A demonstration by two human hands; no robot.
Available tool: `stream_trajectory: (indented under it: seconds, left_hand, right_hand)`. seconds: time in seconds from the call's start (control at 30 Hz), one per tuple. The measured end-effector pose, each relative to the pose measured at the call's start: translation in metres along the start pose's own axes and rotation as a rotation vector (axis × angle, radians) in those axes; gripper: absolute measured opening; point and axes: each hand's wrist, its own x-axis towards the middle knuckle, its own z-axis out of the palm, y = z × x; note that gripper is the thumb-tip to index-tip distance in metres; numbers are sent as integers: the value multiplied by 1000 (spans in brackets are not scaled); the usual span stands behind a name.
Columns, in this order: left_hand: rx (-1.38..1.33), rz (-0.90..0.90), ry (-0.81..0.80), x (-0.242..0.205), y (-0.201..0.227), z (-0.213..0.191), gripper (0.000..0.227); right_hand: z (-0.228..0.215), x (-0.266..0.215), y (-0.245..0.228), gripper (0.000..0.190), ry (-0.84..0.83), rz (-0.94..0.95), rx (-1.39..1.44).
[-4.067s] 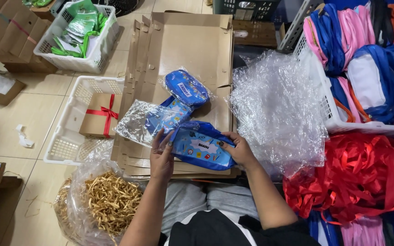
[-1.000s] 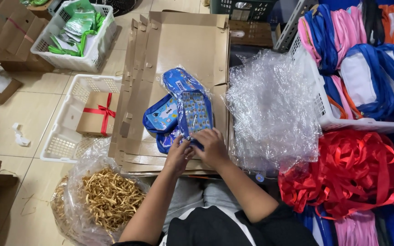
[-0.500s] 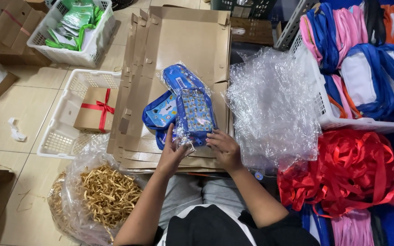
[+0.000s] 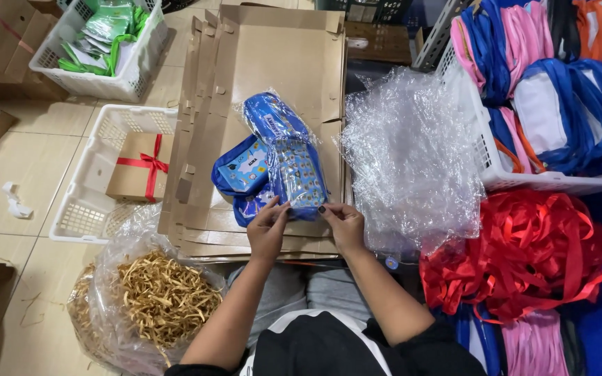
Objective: The person wraps blue rectangular items in bubble wrap and places them on a table. They then assemble a cardboard box, fill it with shredded paper, and pack the wrapped items inside before closing the box.
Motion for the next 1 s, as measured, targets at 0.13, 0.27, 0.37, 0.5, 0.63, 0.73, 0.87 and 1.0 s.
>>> stream_trajectory:
  seconds: [0.13,0.27,0.37,0.5,0.63,0.73,0.87,1.0]
  left_hand:
    - [-1,-229,106,2,-25,7,19]
    - [-104,-541,133,6,-37,5,14]
    - [-234,-630,104,10,-65,6,21]
    - [-364,-750,-62,15,-47,-3,77]
    - [-519,-713,-158,8,-35,-7,74]
    - [-525,-690,-202,8,-1,-11,60]
    - [-555,-606,-196,8,31,-20,58]
    - [-361,-307,-191,15,5,-27,111]
  right_hand:
    - [11,11,34,14,51,178,165]
    - [24,15,36,19,130,313,141]
    - [25,24,40,25,154,338,145]
    - [20,27,19,41,131,461,274]
    - [7,25,-3,41,72,549,461]
    - [-3,32,4,29,45,694,622]
    - [-2,31,-23,24,16,719,775]
    - [-6,28,-49,21,-208,768,898]
